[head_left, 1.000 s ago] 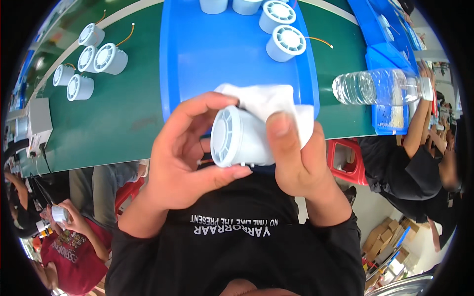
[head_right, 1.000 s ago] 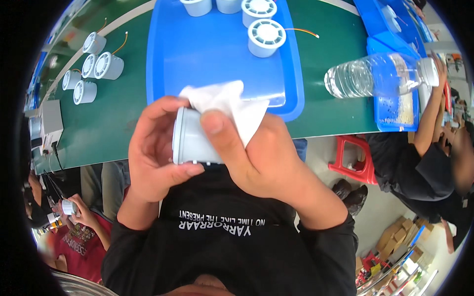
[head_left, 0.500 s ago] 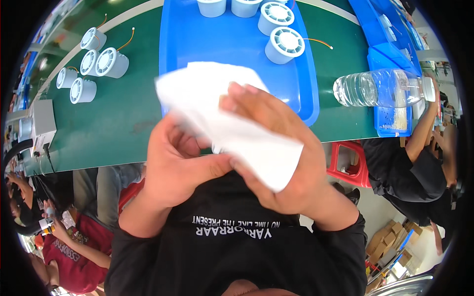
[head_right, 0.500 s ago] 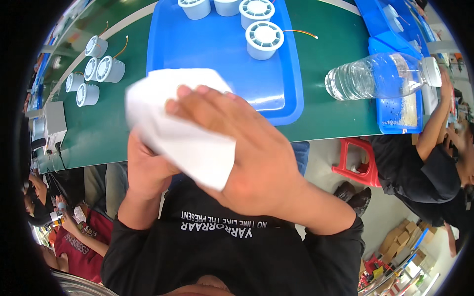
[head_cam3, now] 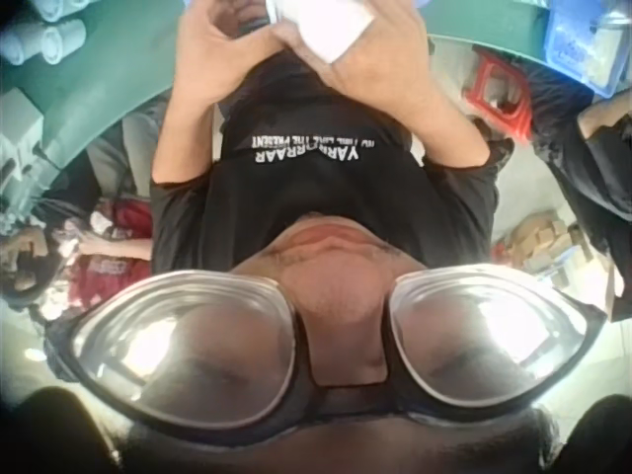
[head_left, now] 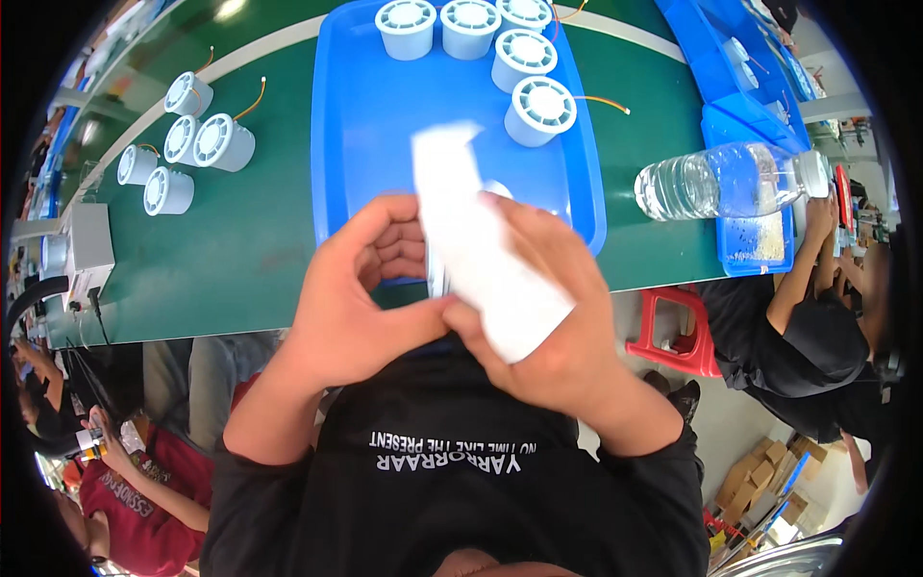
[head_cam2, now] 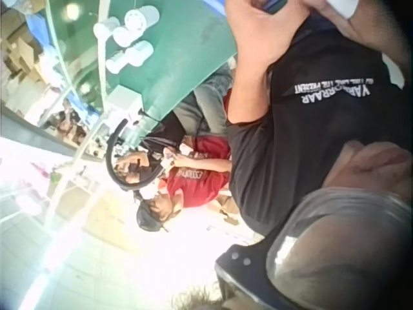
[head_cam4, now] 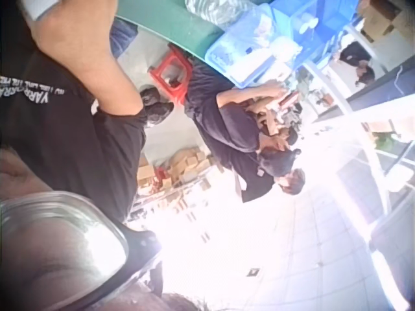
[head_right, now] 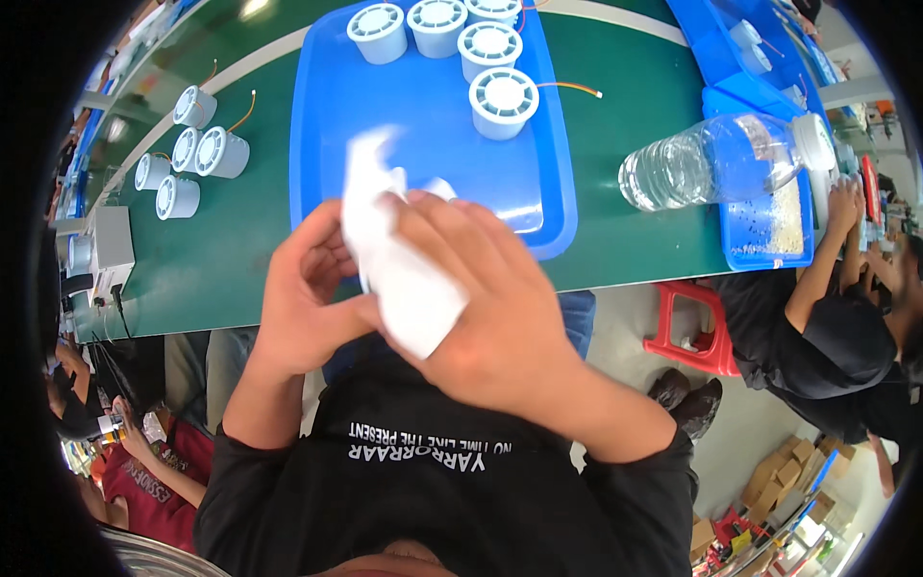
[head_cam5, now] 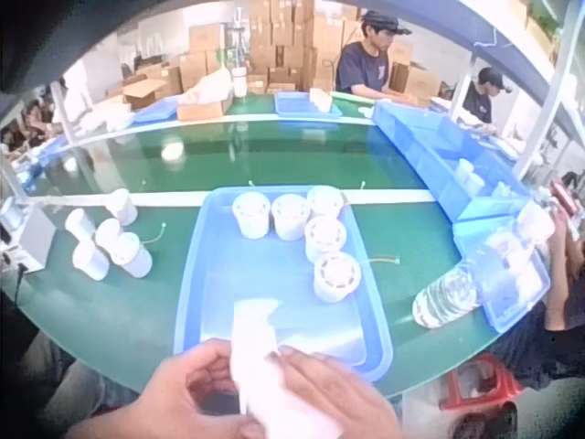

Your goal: Clean the outer plastic casing of cylindrical electronic components using a damp cloth at an assembly line.

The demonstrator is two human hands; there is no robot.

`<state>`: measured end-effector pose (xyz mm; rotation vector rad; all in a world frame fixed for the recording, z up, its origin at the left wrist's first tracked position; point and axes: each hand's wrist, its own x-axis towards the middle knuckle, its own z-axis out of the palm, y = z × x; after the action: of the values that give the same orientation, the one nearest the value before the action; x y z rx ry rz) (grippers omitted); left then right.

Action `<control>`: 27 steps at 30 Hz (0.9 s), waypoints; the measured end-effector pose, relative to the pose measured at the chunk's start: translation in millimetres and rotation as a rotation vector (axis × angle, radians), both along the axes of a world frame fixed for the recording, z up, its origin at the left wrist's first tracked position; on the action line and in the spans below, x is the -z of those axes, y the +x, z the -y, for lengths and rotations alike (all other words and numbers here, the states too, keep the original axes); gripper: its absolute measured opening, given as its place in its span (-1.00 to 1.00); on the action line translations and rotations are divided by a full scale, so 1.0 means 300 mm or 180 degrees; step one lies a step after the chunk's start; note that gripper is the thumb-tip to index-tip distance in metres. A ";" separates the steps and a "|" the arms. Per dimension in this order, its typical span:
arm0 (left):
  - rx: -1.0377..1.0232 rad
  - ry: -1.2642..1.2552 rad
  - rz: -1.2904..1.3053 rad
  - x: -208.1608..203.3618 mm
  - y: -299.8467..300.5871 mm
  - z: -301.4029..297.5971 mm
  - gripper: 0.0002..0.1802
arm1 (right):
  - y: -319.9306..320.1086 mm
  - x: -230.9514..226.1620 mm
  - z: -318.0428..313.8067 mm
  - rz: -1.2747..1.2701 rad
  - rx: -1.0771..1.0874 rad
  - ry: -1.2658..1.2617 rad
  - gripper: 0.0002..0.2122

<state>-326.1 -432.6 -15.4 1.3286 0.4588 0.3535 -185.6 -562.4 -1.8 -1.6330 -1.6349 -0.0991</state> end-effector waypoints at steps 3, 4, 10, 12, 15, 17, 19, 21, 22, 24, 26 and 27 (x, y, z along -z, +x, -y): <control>0.0071 0.0112 0.0155 -0.028 -0.011 0.015 -0.31 | 0.023 -0.036 0.004 -0.0283 -0.0078 -0.0448 -0.68; 0.0137 0.0175 0.0214 -0.016 -0.015 0.027 -0.31 | 0.033 -0.036 0.010 -0.0797 -0.0155 -0.0670 -0.70; -0.0333 0.2519 -0.0120 0.021 0.026 0.040 -0.23 | 0.073 0.020 -0.018 -0.0557 0.0256 -0.0237 -0.80; -0.0307 0.1363 -0.0303 0.000 0.026 0.066 -0.24 | 0.059 0.021 -0.041 -0.0243 0.0444 0.0215 -0.78; -0.0160 -0.0744 0.0244 -0.029 0.025 0.063 -0.38 | 0.052 0.015 -0.046 -0.0323 0.0263 0.0340 -0.72; -0.0031 -0.0801 0.0310 -0.041 0.022 0.026 -0.38 | 0.037 0.007 -0.033 -0.0347 0.0067 0.0210 -0.69; 0.0013 -0.1002 0.0339 -0.030 0.013 -0.002 -0.31 | 0.023 -0.022 -0.019 -0.0509 -0.0052 0.0045 -0.63; -0.0143 -0.0450 0.0228 -0.038 -0.002 0.015 -0.25 | -0.009 -0.042 -0.019 -0.0195 -0.0211 -0.0027 -0.59; -0.0208 0.0128 0.0175 -0.042 -0.003 0.026 -0.20 | 0.001 -0.042 -0.019 -0.0341 -0.0250 -0.0206 -0.56; -0.0240 0.0831 0.0506 0.011 -0.005 0.030 -0.11 | 0.031 -0.029 -0.037 -0.0413 -0.0297 -0.0192 -0.57; -0.0336 0.1270 0.0554 0.027 0.012 0.049 -0.24 | 0.059 -0.013 -0.030 -0.0784 -0.0192 -0.0405 -0.69; -0.0173 0.1567 0.0518 0.055 0.008 0.040 -0.32 | 0.069 -0.031 -0.023 -0.1399 -0.0117 -0.0919 -0.72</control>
<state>-323.6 -444.8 -31.8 1.7488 0.2785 0.6437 -165.0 -555.5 7.7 -1.6862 -1.3790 0.5025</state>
